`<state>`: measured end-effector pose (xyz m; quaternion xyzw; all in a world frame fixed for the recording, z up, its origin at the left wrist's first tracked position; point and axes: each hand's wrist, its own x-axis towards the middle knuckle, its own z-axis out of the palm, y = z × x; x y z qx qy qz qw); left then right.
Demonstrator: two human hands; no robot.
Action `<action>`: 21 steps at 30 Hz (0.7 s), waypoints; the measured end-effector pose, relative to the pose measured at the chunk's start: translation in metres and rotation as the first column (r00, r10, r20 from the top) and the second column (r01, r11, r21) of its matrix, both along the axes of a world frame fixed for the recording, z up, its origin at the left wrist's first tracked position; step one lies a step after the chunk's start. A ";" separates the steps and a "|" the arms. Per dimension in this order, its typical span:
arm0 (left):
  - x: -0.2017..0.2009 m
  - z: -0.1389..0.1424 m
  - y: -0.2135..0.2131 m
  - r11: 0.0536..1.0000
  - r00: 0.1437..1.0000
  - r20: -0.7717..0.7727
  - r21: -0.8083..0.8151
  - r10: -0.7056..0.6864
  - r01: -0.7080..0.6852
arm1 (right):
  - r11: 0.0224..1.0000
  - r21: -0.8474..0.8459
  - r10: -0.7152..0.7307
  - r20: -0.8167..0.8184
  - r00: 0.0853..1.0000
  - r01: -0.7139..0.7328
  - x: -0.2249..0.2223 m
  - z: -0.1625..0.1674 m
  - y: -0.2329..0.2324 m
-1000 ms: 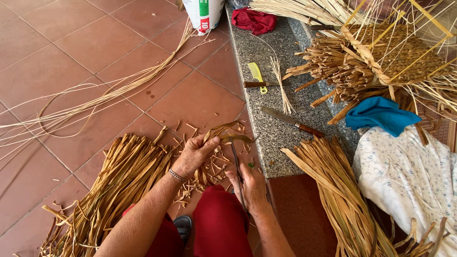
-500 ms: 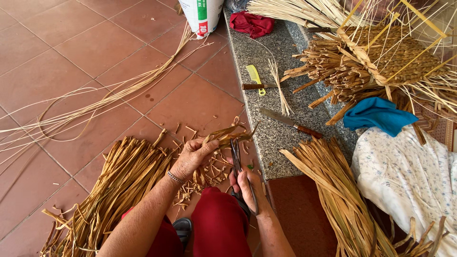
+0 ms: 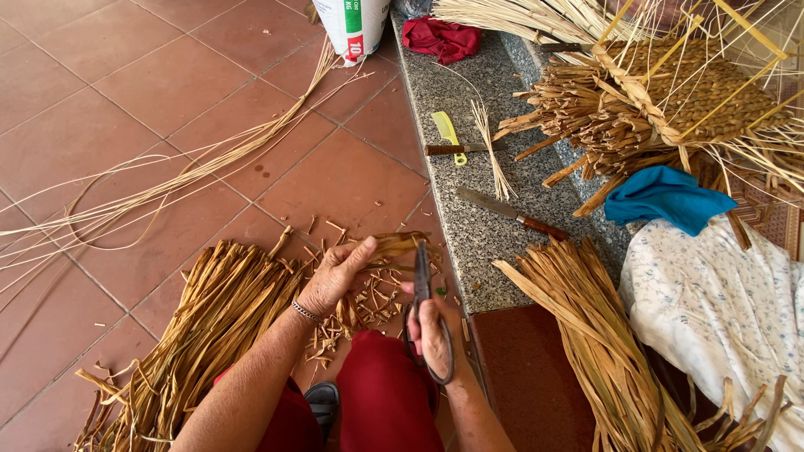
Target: The person sits on a tiled floor and uses shears to trim dried palm leaves into smaller pieces. They repeatedly pick up leaves, cut them, and place the trimmed pieces onto a growing pile on the floor.
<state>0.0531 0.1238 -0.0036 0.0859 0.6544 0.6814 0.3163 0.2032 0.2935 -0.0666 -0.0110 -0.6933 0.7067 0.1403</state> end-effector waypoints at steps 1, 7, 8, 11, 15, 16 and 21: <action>-0.001 0.000 0.000 0.999 0.999 0.042 0.005 0.033 -0.034 | 1.000 -0.014 -0.022 -0.022 1.000 0.022 0.002 -0.001 0.001; -0.008 -0.001 -0.010 0.964 0.998 0.009 0.258 0.056 -0.056 | 0.995 -0.070 0.064 -0.010 0.998 -0.065 0.021 -0.009 0.021; -0.010 0.000 -0.011 0.963 0.998 -0.005 0.263 0.061 -0.057 | 0.993 -0.058 0.108 0.012 0.994 -0.107 0.023 -0.011 0.022; -0.010 0.001 -0.015 0.968 0.997 -0.021 0.244 0.069 -0.062 | 0.952 -0.189 0.270 0.138 0.953 -0.242 0.029 -0.017 0.020; -0.005 0.000 -0.014 0.973 1.000 -0.022 0.231 0.010 -0.004 | 0.869 -0.390 0.316 -0.034 0.948 -0.304 0.022 -0.018 0.008; -0.003 0.000 -0.013 0.967 0.999 -0.030 0.251 -0.025 0.032 | 0.841 -0.458 0.302 -0.045 0.952 -0.288 0.015 -0.017 0.005; 0.004 -0.002 -0.010 0.985 0.985 0.008 0.033 -0.171 0.171 | 0.699 -0.705 0.133 -0.036 0.990 -0.120 -0.026 -0.009 -0.001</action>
